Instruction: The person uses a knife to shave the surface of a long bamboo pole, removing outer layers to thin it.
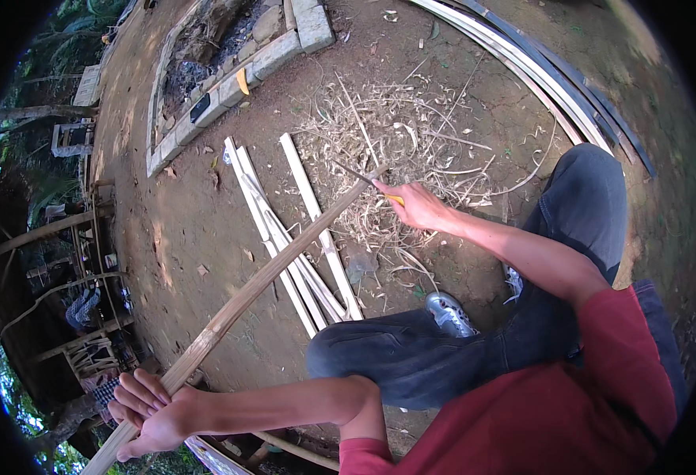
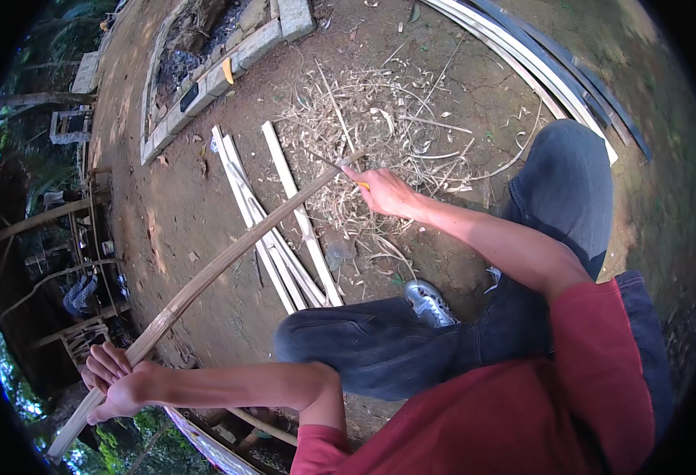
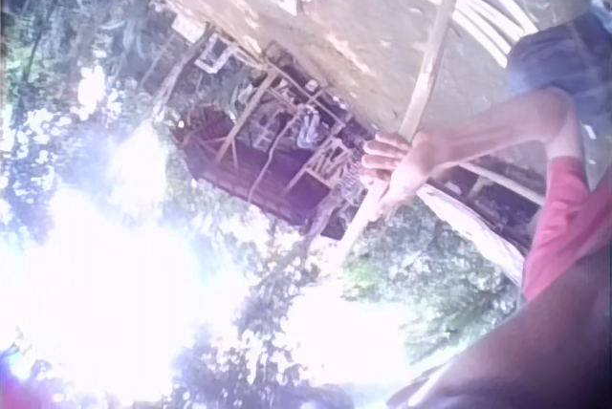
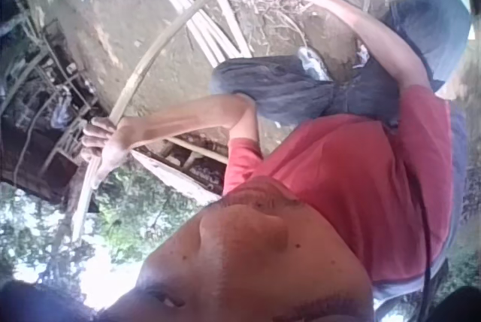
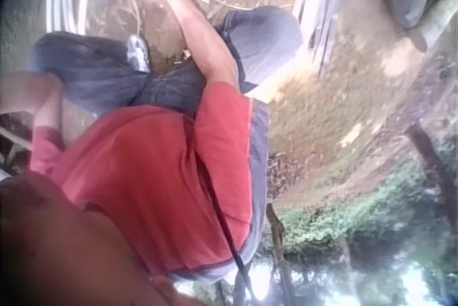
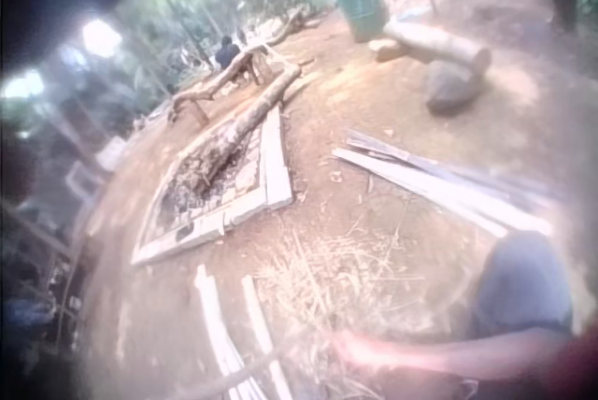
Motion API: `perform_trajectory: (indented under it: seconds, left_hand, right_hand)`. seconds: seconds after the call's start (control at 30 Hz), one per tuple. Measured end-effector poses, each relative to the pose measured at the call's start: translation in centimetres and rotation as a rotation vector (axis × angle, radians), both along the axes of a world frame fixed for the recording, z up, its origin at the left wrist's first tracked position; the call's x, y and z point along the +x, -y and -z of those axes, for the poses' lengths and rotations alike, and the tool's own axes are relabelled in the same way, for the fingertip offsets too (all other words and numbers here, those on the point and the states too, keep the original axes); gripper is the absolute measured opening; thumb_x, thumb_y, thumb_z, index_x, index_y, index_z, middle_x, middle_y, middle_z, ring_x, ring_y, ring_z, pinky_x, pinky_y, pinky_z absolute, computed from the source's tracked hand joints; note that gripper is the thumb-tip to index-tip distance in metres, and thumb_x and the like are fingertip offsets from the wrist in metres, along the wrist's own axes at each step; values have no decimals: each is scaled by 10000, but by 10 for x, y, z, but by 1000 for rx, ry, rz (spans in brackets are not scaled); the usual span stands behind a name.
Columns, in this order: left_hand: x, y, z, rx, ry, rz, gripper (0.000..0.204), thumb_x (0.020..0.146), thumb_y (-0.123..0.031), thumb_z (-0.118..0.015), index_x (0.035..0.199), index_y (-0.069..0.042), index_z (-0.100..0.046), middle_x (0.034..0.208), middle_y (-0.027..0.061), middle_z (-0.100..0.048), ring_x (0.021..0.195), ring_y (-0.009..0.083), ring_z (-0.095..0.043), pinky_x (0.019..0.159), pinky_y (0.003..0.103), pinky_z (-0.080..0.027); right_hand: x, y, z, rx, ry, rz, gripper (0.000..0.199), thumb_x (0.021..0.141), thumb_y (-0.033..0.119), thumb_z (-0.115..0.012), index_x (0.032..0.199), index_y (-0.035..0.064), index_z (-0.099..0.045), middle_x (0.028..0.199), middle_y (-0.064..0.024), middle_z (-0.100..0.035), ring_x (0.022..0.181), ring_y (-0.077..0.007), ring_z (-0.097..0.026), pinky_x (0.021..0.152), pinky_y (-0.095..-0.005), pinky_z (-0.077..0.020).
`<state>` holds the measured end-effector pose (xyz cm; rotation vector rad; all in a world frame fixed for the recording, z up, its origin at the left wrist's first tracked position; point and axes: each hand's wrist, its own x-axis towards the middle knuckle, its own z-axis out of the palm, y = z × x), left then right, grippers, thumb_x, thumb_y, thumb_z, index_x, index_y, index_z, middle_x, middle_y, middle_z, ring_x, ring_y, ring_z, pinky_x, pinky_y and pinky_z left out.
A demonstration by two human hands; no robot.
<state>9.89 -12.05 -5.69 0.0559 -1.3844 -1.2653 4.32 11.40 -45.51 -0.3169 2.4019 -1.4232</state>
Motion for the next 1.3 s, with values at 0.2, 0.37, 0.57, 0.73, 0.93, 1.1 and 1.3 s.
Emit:
perform_trajectory:
  seconds: [0.2, 0.37, 0.57, 0.73, 0.93, 1.1, 1.3]
  left_hand:
    - [4, 15, 1, -81, 36, -18, 637, 978, -701, -177, 636, -165, -196, 542, -13, -160, 466, 106, -135, 377, 225, -103]
    - [7, 7, -6, -32, 6, -64, 643, 974, -708, -159, 635, -163, -202, 540, -18, -150, 468, 106, -123, 375, 226, -92]
    - [3, 8, 0, -86, 33, -43, 642, 977, -700, -148, 642, -156, -206, 537, -10, -164, 467, 111, -124, 375, 226, -104]
    - [11, 7, -2, -93, 4, -6, 641, 980, -694, -165, 638, -154, -212, 528, -8, -170, 451, 105, -127, 362, 220, -104]
    - [7, 6, -1, -110, 11, 23, 634, 983, -691, -190, 634, -162, -210, 528, -15, -170, 447, 101, -130, 363, 209, -119]
    - [9, -4, -3, -145, -24, 15, 625, 985, -680, -220, 631, -165, -204, 524, -12, -165, 446, 108, -125, 373, 218, -110]
    - [5, -6, -4, -116, -4, 22, 624, 980, -689, -208, 638, -169, -180, 525, -10, -156, 446, 109, -125, 369, 226, -104]
  right_hand:
    - [25, 33, -66, -195, -55, 44, 566, 945, 31, -518, 1492, 143, -426, 505, -90, -517, 407, -163, -468, 453, -365, -428]
    - [3, 3, 0, 10, -68, 0, 573, 943, -1, -480, 1503, 72, -380, 498, -108, -508, 380, -160, -463, 402, -366, -411]
    - [12, 28, -49, -107, -26, 46, 556, 954, 3, -468, 1499, 73, -386, 497, -91, -513, 384, -137, -463, 378, -344, -394]
    - [5, 21, -19, 14, 114, 42, 553, 965, 30, -485, 1504, 107, -388, 500, -59, -505, 384, -106, -432, 372, -316, -391]
    - [8, 18, -48, -116, 94, 39, 563, 968, 51, -504, 1513, 90, -369, 519, -65, -520, 399, -89, -421, 402, -317, -372]
    - [12, 26, -23, -121, 16, 85, 557, 972, 61, -520, 1510, 124, -386, 519, -75, -510, 386, -121, -434, 412, -328, -392]
    - [-1, 17, -6, -60, 61, 41, 576, 964, 5, -459, 1521, 90, -342, 513, -46, -509, 373, -98, -417, 336, -261, -384]
